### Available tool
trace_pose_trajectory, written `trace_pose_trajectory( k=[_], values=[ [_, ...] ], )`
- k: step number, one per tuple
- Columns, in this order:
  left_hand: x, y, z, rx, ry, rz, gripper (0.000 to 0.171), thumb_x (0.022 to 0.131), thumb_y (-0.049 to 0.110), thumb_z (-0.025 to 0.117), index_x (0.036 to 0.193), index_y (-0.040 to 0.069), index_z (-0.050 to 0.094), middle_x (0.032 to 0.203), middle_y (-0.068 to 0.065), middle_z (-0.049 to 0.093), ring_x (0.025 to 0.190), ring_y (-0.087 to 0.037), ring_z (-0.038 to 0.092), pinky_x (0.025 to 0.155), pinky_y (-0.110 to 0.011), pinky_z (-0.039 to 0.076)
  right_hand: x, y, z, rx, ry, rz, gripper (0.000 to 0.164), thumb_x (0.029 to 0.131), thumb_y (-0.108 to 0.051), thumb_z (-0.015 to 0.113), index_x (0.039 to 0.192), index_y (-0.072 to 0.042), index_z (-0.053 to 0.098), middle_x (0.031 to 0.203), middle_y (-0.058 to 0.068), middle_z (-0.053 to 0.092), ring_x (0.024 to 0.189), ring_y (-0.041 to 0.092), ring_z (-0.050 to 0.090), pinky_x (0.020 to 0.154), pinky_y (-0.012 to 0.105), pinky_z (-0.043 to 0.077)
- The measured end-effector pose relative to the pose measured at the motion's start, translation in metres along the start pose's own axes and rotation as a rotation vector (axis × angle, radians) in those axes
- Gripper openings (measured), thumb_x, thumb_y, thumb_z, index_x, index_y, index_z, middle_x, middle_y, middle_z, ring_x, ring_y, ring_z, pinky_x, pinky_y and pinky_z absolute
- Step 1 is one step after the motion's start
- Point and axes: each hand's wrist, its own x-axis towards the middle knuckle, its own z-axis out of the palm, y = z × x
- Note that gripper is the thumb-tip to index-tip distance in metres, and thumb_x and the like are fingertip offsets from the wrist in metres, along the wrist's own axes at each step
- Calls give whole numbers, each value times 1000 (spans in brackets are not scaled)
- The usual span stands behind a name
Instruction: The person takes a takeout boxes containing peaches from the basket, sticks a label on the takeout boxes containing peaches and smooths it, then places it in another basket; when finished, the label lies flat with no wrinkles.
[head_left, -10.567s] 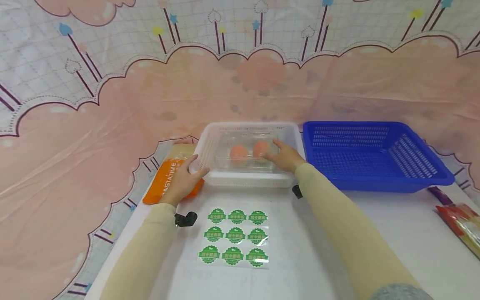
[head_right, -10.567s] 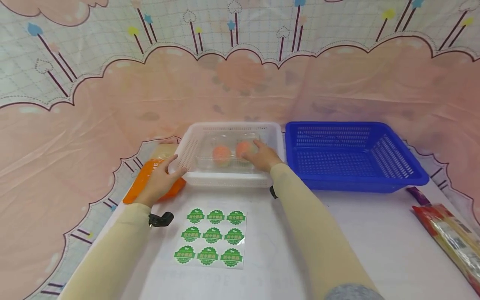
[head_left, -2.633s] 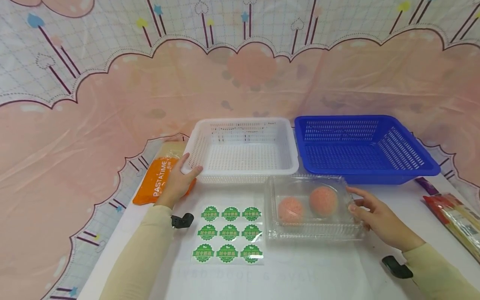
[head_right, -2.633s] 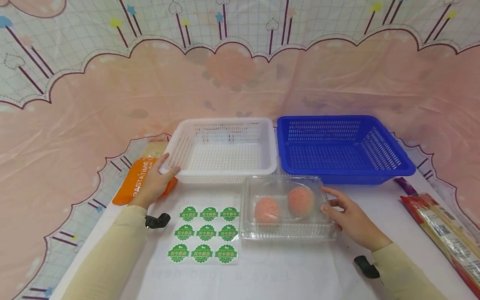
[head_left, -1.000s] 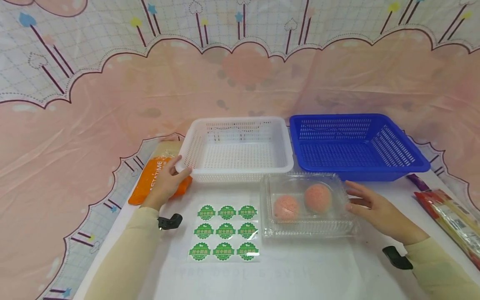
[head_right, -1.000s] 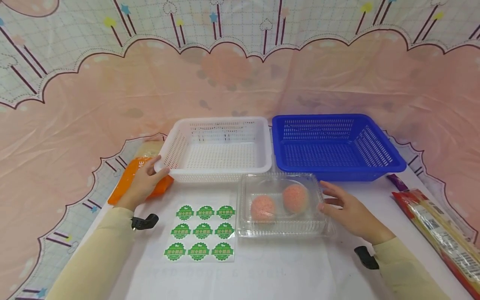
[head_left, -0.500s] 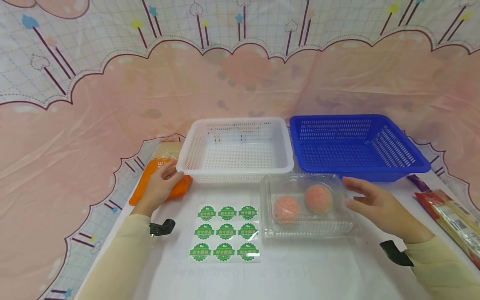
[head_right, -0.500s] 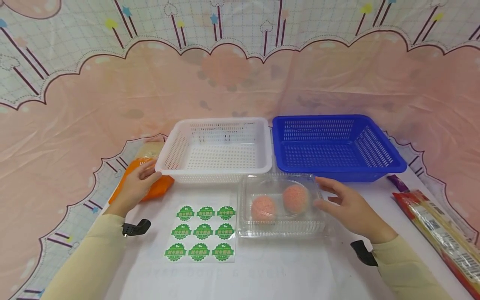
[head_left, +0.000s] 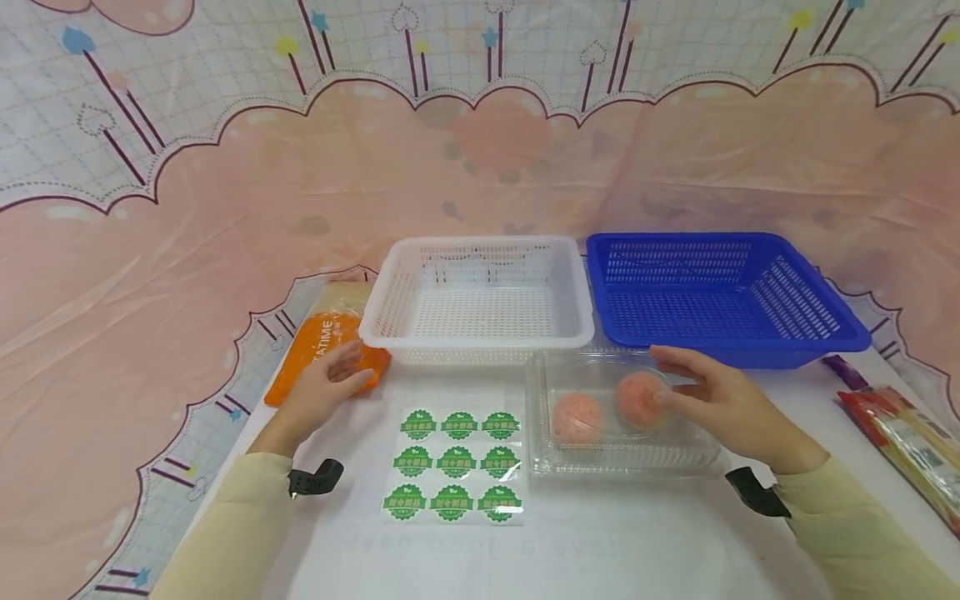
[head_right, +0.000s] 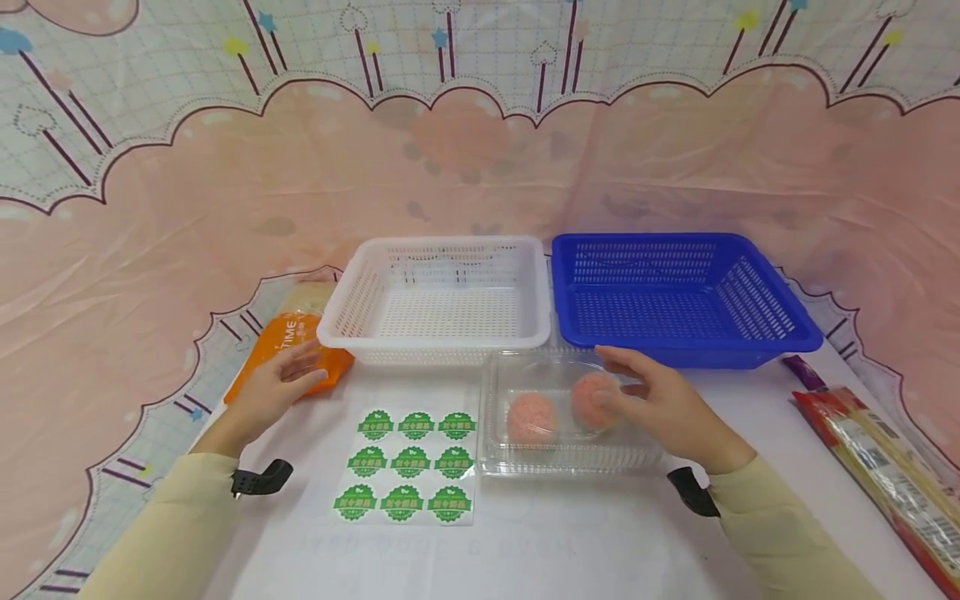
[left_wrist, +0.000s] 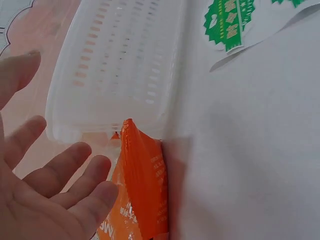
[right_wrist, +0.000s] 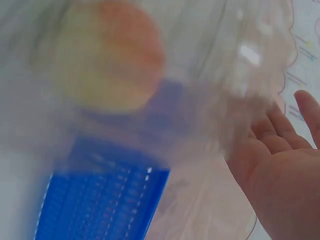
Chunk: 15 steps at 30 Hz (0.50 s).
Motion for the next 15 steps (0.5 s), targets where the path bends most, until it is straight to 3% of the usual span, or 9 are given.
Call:
trace_pose_trajectory(
  k=[8,15],
  values=[
    [-15,0,8,13,-60,-2,82,90,48,72,155,11,37,152,-18,43,134,-38,47,104,-53,43,10,-7,15,54,-59,40,56,96,-12,68,146,2,46,143,23,50,116,41,60,90,19,49],
    [-21,0,12,-4,-86,24,73,93,40,72,151,7,43,148,-20,48,133,-39,48,104,-51,44,17,-14,25,121,-90,34,59,95,-11,69,147,4,44,142,26,49,117,46,58,87,24,53]
  ],
)
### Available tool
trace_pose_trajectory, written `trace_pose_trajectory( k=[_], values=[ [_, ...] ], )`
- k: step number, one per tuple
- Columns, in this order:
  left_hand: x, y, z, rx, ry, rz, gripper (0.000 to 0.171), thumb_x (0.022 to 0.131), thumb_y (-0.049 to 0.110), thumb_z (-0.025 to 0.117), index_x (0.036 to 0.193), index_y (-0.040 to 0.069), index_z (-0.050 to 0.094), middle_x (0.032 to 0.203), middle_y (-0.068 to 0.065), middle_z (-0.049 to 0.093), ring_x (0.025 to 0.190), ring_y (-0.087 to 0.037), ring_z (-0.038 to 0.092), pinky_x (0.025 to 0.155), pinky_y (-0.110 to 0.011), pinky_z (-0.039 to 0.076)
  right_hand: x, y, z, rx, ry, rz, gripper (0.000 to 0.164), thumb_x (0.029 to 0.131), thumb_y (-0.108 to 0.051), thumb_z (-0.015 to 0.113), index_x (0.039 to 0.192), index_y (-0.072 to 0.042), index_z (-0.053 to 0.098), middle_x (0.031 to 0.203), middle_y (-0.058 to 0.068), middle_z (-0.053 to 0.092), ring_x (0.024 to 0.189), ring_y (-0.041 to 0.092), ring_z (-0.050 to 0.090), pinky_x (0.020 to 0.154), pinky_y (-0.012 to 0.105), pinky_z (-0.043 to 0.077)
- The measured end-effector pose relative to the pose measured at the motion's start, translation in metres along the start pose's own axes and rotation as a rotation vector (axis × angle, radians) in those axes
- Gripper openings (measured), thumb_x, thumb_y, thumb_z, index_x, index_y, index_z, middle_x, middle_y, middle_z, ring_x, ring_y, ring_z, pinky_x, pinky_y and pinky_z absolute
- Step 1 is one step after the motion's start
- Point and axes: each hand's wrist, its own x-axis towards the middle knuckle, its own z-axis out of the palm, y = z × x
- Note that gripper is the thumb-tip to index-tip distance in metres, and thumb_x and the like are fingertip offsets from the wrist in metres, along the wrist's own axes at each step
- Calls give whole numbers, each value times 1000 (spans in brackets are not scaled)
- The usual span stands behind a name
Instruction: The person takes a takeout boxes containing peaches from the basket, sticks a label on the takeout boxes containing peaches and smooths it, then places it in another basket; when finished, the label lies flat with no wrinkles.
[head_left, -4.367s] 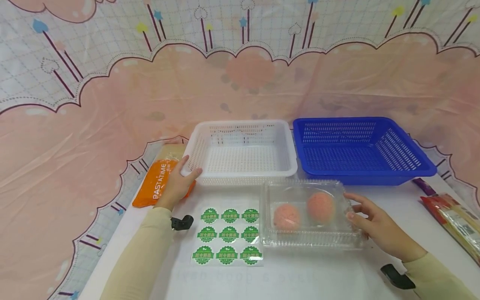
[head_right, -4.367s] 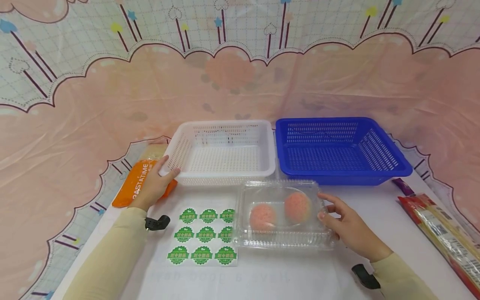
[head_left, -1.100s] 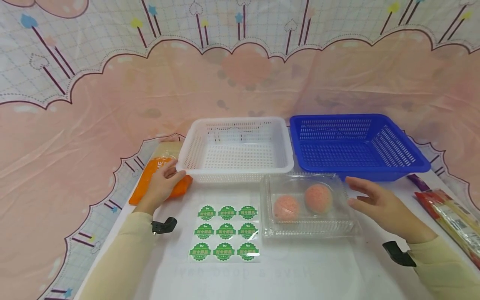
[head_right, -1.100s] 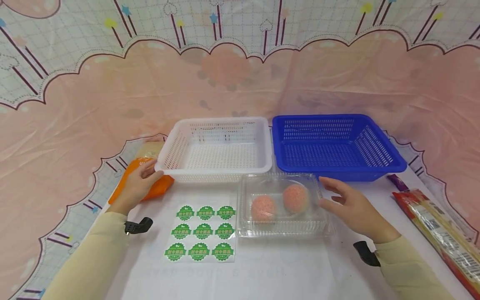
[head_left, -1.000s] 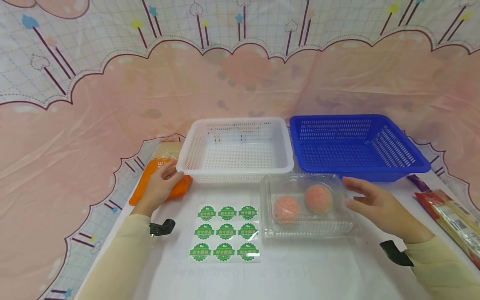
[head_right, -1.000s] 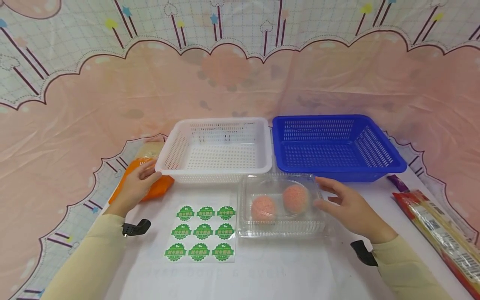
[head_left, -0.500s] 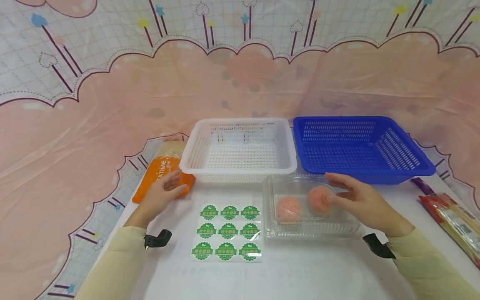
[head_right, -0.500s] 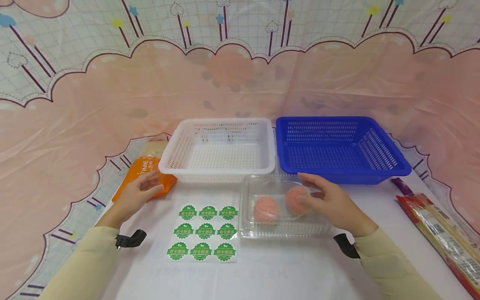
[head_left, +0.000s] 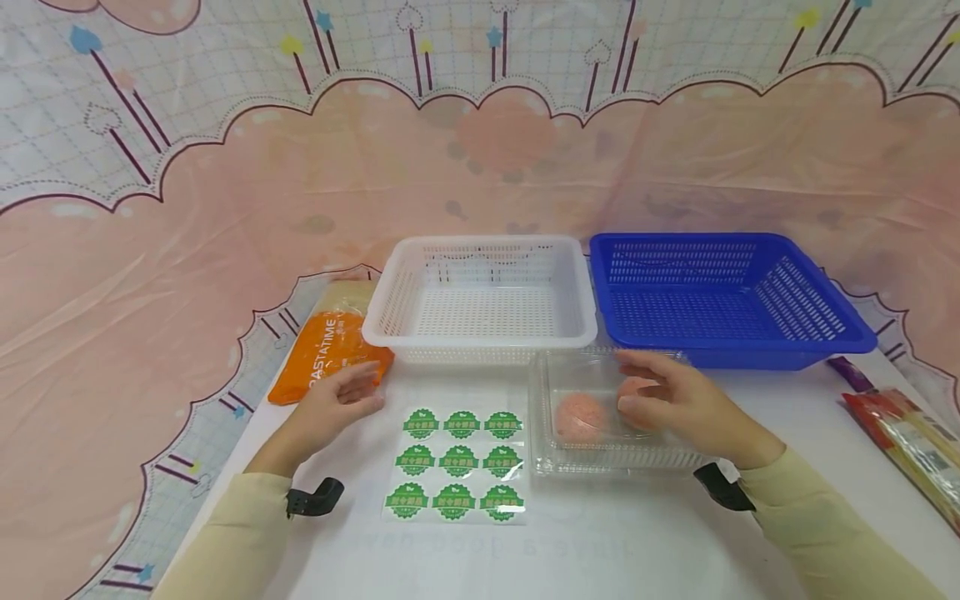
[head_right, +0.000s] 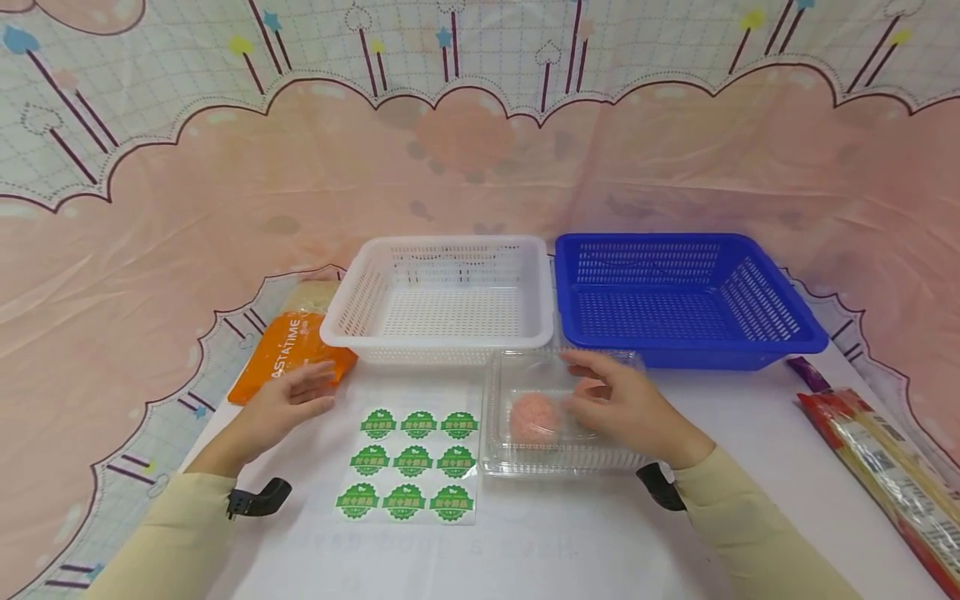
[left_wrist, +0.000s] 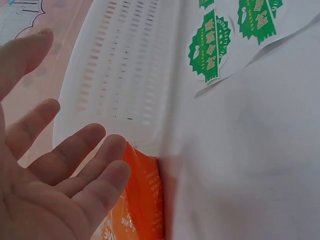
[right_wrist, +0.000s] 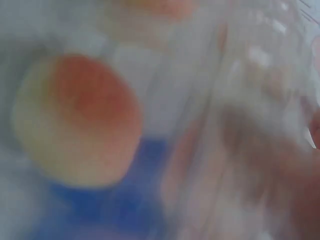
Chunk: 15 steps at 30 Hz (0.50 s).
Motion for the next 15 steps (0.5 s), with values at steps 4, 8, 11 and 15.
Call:
trace_pose_trajectory(
  k=[4,8,11,15],
  values=[
    [-2,-1,4,-3,-11,-21,70,94,35,71,151,6,42,148,-20,47,133,-38,48,104,-50,44,4,-4,5,12,-11,-36,57,95,-8,68,145,6,45,142,26,50,119,47,57,90,31,54],
    [-3,-3,9,-9,-29,-53,68,95,31,70,152,5,41,150,-18,47,133,-37,49,104,-51,44,7,-7,10,-10,-11,-90,54,94,-5,68,143,5,48,140,24,53,123,42,55,98,39,51],
    [-3,-5,12,-12,-50,-68,68,95,32,71,152,8,42,150,-18,47,133,-37,49,104,-53,44,9,-10,15,-20,-16,-121,52,94,-5,69,142,5,50,140,20,55,125,38,54,100,36,49],
    [-2,-8,16,-23,-81,-76,68,94,31,71,152,10,42,149,-19,47,132,-39,49,104,-55,43,12,-12,22,-17,-39,-139,52,94,-5,69,141,4,51,139,18,56,124,36,55,99,34,50]
  ],
)
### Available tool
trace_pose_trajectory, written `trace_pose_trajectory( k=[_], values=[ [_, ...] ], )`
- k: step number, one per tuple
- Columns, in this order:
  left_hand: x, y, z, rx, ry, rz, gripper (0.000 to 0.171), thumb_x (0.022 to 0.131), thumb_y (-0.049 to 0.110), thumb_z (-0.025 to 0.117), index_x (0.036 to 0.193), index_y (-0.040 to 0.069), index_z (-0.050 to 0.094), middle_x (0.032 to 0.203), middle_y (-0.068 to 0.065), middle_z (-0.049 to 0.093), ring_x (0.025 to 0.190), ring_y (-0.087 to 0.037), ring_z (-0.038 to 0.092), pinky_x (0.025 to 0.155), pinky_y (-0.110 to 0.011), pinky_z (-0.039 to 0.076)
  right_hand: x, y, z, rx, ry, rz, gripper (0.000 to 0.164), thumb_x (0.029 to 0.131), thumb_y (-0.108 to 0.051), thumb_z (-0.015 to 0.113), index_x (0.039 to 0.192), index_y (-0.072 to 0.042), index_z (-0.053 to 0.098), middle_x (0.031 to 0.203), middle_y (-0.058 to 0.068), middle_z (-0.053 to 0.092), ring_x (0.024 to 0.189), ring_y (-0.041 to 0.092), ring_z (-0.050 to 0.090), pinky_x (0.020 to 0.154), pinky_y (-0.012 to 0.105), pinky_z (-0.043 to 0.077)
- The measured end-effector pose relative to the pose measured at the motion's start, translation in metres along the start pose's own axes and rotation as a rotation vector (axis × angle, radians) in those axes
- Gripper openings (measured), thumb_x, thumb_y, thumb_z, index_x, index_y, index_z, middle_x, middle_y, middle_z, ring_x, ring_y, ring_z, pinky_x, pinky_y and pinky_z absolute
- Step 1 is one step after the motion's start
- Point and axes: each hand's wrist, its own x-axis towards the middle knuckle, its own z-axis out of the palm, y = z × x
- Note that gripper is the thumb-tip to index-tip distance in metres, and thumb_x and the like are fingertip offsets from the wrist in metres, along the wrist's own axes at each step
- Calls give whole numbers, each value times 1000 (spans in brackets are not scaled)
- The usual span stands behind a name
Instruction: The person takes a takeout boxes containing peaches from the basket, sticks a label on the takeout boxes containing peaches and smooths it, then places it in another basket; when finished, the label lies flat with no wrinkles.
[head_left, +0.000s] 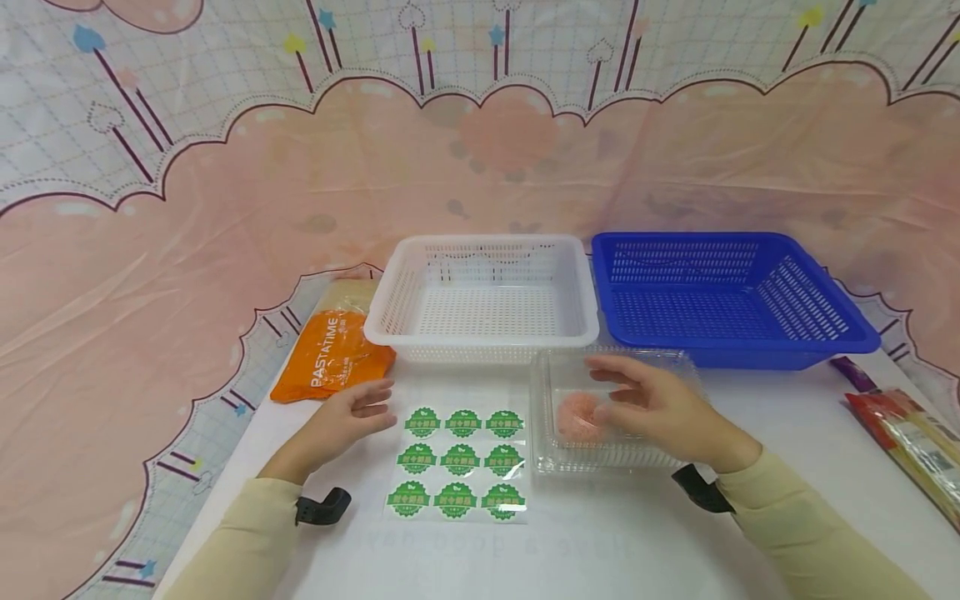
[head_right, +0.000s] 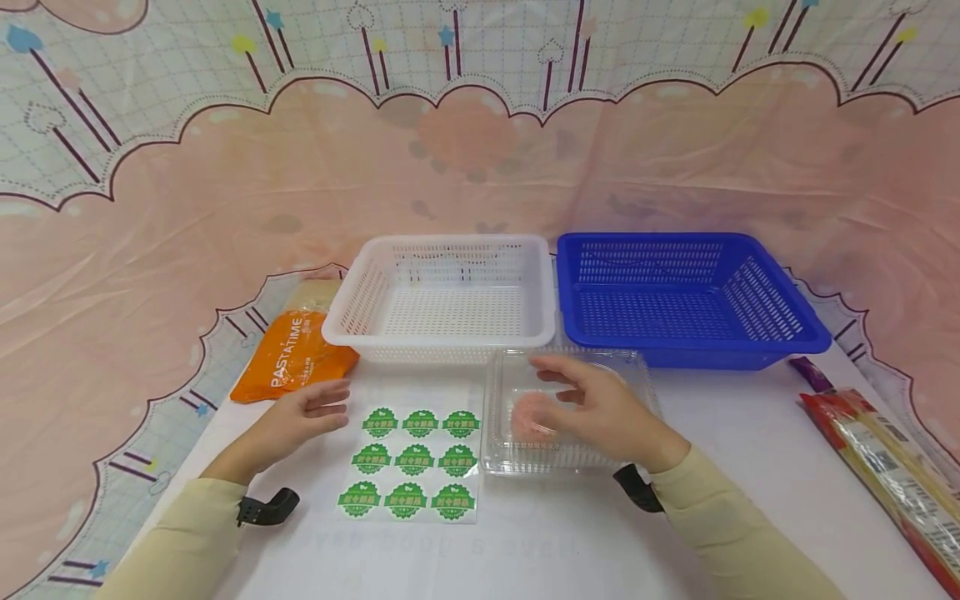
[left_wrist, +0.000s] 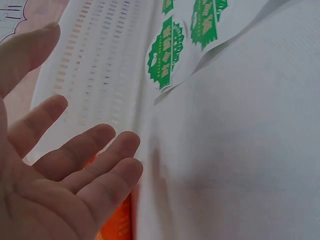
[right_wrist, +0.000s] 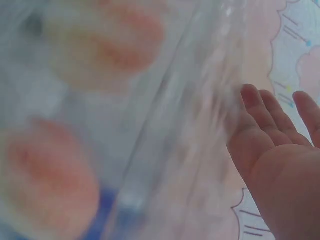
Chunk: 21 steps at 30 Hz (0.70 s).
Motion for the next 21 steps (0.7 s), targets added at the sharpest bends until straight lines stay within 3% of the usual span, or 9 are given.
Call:
trace_pose_trajectory(
  k=[15,21],
  values=[
    [8,-2,10,17,-41,-11,68,93,32,73,151,11,45,149,-14,48,133,-36,49,104,-53,44,6,-3,18,2,-39,-94,51,91,-6,73,137,5,55,137,17,59,116,27,63,95,38,53],
    [10,0,12,40,-59,-18,67,91,32,74,149,11,47,149,-14,48,132,-37,49,102,-55,45,7,-3,24,79,-79,-57,54,93,-7,71,140,8,50,142,20,54,114,39,62,98,43,50]
  ],
)
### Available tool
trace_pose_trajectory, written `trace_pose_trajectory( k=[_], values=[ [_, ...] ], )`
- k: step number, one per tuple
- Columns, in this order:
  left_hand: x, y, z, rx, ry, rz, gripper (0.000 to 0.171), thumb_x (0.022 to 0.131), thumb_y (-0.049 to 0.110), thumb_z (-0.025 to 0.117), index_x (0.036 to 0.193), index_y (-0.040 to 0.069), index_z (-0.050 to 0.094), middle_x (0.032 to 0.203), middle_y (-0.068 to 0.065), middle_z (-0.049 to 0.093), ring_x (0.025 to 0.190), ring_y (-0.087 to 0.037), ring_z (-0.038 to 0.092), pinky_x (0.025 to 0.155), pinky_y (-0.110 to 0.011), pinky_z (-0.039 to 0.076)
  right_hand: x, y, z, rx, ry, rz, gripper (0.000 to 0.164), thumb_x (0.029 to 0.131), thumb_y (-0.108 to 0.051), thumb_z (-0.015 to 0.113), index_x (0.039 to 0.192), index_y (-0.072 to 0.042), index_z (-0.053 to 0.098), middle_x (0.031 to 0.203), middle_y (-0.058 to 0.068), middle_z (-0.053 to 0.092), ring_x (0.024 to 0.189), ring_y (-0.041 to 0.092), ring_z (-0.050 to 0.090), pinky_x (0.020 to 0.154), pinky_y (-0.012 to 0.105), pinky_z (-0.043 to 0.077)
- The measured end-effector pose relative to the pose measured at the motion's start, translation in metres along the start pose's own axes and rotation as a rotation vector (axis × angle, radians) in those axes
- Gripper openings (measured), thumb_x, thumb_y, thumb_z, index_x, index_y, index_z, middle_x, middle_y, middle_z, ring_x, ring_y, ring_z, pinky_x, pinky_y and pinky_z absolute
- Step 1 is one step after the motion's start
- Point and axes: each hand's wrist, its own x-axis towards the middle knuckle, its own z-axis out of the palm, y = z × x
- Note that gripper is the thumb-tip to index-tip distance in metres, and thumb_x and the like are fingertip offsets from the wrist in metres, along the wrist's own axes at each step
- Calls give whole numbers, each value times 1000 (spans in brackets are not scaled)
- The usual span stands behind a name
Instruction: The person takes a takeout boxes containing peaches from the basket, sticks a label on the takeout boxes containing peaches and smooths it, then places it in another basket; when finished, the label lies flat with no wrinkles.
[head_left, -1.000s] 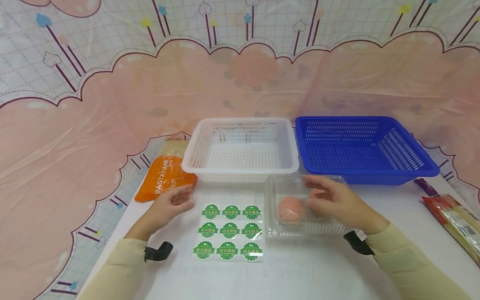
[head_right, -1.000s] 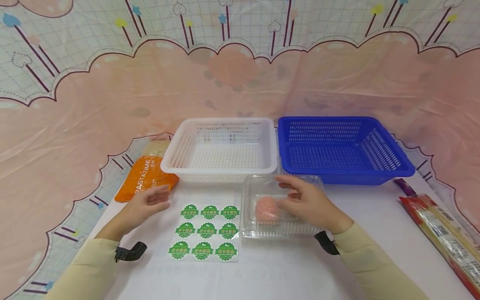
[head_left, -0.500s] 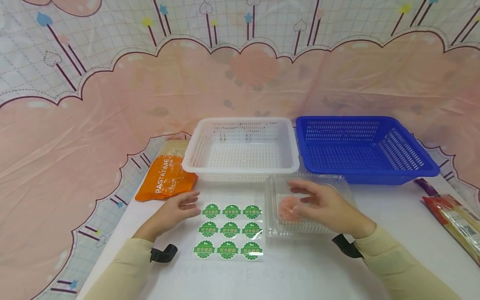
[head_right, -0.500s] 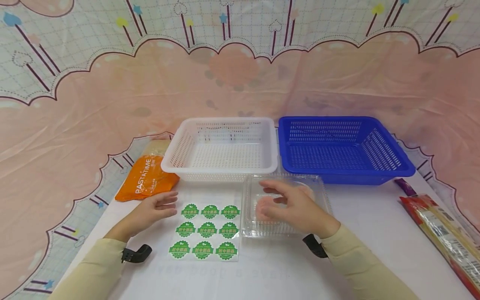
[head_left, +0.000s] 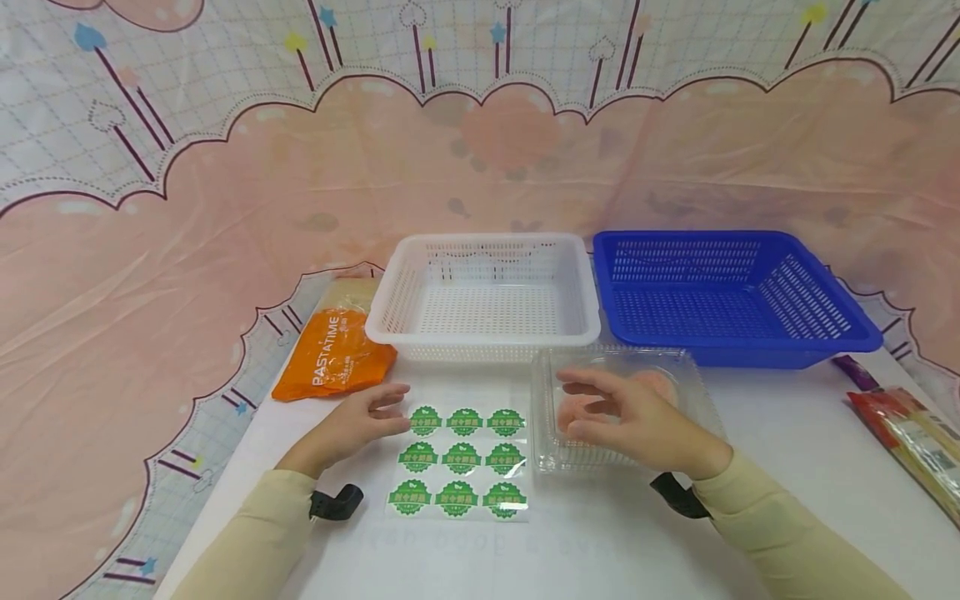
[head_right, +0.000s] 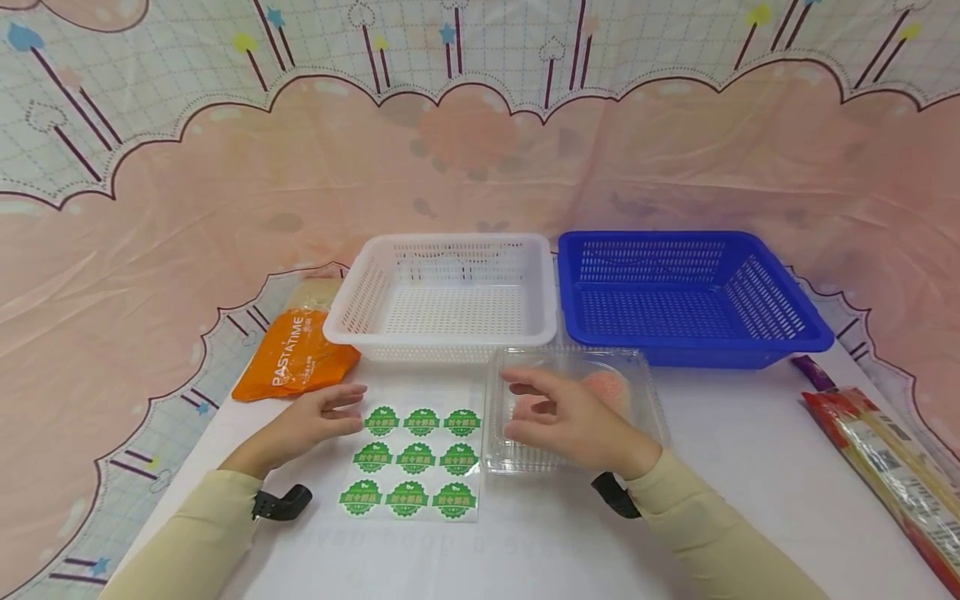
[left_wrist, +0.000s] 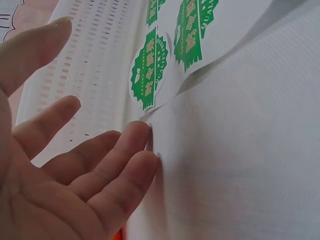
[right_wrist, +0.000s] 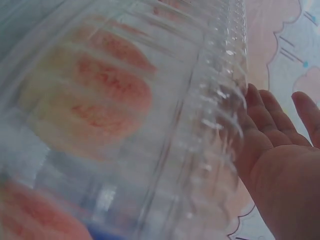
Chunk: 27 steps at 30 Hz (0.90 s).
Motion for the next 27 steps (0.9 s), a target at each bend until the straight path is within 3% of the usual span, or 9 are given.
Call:
trace_pose_trajectory(
  k=[12,27],
  values=[
    [6,1,2,24,-4,3,65,91,33,75,147,12,50,147,-13,51,132,-36,50,102,-54,46,2,0,5,30,-21,35,56,94,-8,70,142,7,47,141,26,52,113,44,62,97,46,51],
    [8,6,8,-72,5,-5,64,91,30,75,146,7,50,146,-17,50,129,-35,52,100,-48,49,2,1,5,38,-34,69,58,93,-10,71,143,8,46,139,25,54,112,42,62,97,46,51]
  ],
)
